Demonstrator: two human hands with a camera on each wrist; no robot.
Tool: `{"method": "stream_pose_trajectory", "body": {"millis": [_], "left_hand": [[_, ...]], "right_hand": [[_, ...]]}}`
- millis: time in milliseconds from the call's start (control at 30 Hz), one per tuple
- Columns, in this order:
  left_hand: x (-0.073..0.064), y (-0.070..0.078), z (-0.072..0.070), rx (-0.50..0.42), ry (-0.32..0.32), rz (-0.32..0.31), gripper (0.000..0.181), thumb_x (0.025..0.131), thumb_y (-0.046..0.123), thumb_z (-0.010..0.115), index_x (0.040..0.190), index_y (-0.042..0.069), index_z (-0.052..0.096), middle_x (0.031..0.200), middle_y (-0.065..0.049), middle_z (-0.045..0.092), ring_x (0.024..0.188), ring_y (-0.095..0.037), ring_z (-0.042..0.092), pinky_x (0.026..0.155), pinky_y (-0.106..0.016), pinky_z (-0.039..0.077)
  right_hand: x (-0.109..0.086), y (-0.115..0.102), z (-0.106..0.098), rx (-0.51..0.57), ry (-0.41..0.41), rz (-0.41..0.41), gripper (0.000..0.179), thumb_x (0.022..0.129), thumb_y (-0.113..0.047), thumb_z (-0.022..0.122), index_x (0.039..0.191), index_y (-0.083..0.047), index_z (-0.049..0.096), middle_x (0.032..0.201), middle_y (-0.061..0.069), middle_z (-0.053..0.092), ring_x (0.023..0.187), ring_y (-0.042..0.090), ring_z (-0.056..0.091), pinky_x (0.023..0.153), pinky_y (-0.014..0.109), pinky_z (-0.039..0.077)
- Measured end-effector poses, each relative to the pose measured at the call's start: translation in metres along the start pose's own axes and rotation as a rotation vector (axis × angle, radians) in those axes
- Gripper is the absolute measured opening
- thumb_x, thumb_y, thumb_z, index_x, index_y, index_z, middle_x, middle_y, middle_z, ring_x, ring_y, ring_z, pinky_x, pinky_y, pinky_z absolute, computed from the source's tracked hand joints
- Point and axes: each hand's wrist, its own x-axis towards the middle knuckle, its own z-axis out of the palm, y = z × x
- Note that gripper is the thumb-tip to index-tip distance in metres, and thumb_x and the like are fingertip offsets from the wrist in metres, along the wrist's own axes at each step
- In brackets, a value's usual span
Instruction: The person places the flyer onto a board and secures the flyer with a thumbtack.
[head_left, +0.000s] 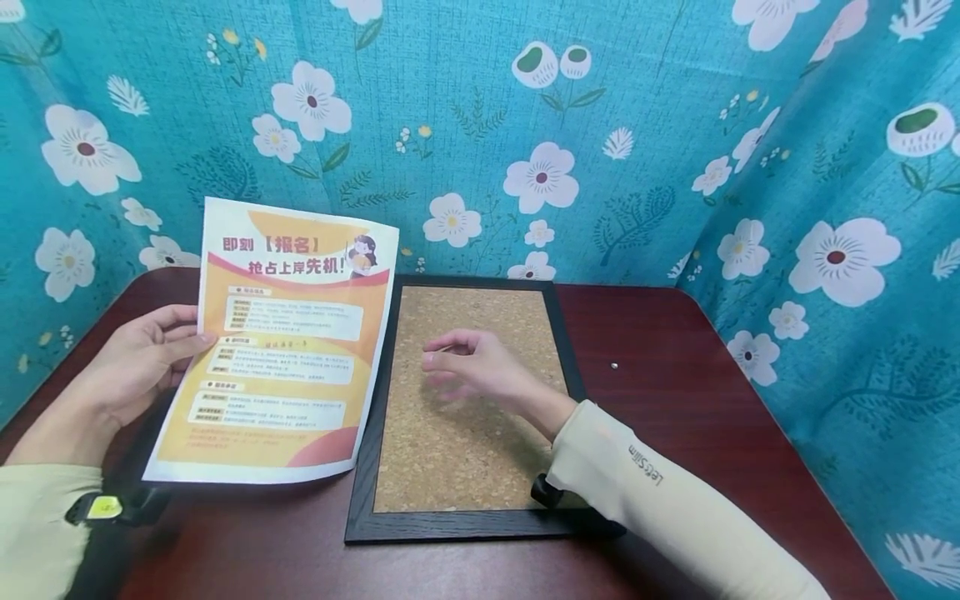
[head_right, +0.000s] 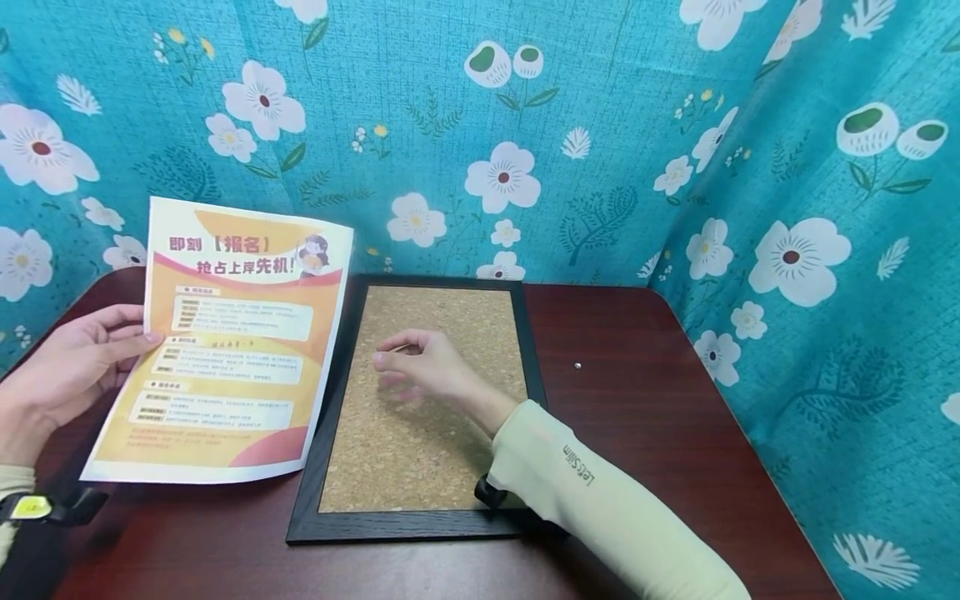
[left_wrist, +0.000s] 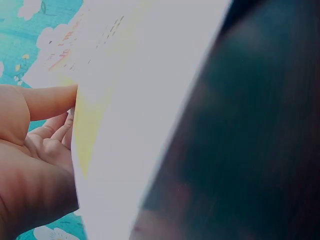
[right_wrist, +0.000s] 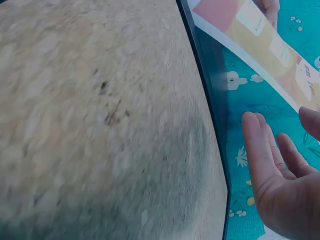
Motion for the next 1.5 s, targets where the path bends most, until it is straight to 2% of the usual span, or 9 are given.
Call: {"method": "stream_pose_trajectory", "body": {"millis": [133,300,533,667,833,1033,1267,1500], "left_hand": [[-0.001,0.003,0.000,-0.056,-0.014,0.008,0.031,0.098,0.029,0.066,0.125,0.028,0.049,0.102,0.019,0.071,0.085,-0.018,0.074,0.072,-0.035,0.060],[-0.001,0.006,0.003,-0.091,-0.021,0.017,0.033,0.098,0.028,0.067,0.126,0.025,0.049,0.102,0.016,0.073,0.085,-0.019,0.074,0.071,-0.035,0.060],[-0.002,0.009,0.006,-0.059,-0.008,0.034,0.032,0.099,0.028,0.065,0.127,0.026,0.050,0.103,0.017,0.072,0.086,-0.018,0.074,0.072,-0.035,0.060],[-0.002,0.010,0.007,-0.046,-0.002,0.036,0.032,0.099,0.029,0.065,0.127,0.026,0.050,0.103,0.017,0.072,0.087,-0.017,0.074,0.073,-0.035,0.060],[-0.003,0.010,0.006,-0.020,0.012,0.030,0.031,0.098,0.031,0.065,0.126,0.028,0.050,0.101,0.019,0.071,0.085,-0.016,0.074,0.072,-0.034,0.060],[-0.004,0.010,0.004,-0.013,0.015,0.028,0.032,0.098,0.032,0.065,0.126,0.028,0.050,0.101,0.019,0.071,0.085,-0.016,0.074,0.072,-0.034,0.060],[-0.005,0.013,0.002,0.026,0.019,0.037,0.031,0.098,0.034,0.065,0.126,0.028,0.050,0.101,0.020,0.070,0.085,-0.015,0.074,0.072,-0.031,0.060],[-0.006,0.014,0.001,0.055,0.013,0.030,0.037,0.098,0.035,0.065,0.128,0.019,0.053,0.101,0.021,0.070,0.086,-0.014,0.073,0.072,-0.032,0.060]], "right_hand": [[0.006,-0.002,0.008,0.029,-0.003,-0.004,0.042,0.097,-0.018,0.069,0.132,0.003,0.059,0.117,0.014,0.068,0.107,0.034,0.068,0.081,0.046,0.059],[0.015,-0.006,0.019,0.108,-0.007,0.010,0.040,0.096,-0.019,0.070,0.131,-0.001,0.061,0.129,0.018,0.064,0.113,0.035,0.065,0.085,0.048,0.058],[0.025,-0.014,0.034,0.176,0.020,0.040,0.045,0.095,-0.024,0.073,0.134,-0.007,0.061,0.126,0.009,0.067,0.118,0.032,0.063,0.091,0.041,0.056],[0.027,-0.018,0.039,0.213,0.030,0.049,0.042,0.095,-0.020,0.072,0.133,-0.006,0.060,0.123,0.009,0.067,0.114,0.029,0.065,0.090,0.041,0.056],[0.027,-0.021,0.043,0.262,0.028,0.036,0.031,0.096,-0.013,0.070,0.125,-0.002,0.063,0.118,0.013,0.068,0.104,0.031,0.069,0.085,0.041,0.059],[0.026,-0.024,0.044,0.289,0.035,0.022,0.021,0.096,-0.008,0.068,0.116,0.000,0.065,0.111,0.015,0.068,0.090,0.024,0.070,0.083,0.042,0.059],[0.025,-0.027,0.043,0.262,0.064,-0.008,0.015,0.096,-0.008,0.068,0.109,-0.001,0.068,0.104,0.015,0.069,0.083,0.023,0.070,0.077,0.042,0.060],[0.025,-0.027,0.040,0.238,0.074,-0.037,0.016,0.096,-0.009,0.068,0.110,0.000,0.068,0.099,0.013,0.069,0.080,0.021,0.069,0.076,0.044,0.060]]}}
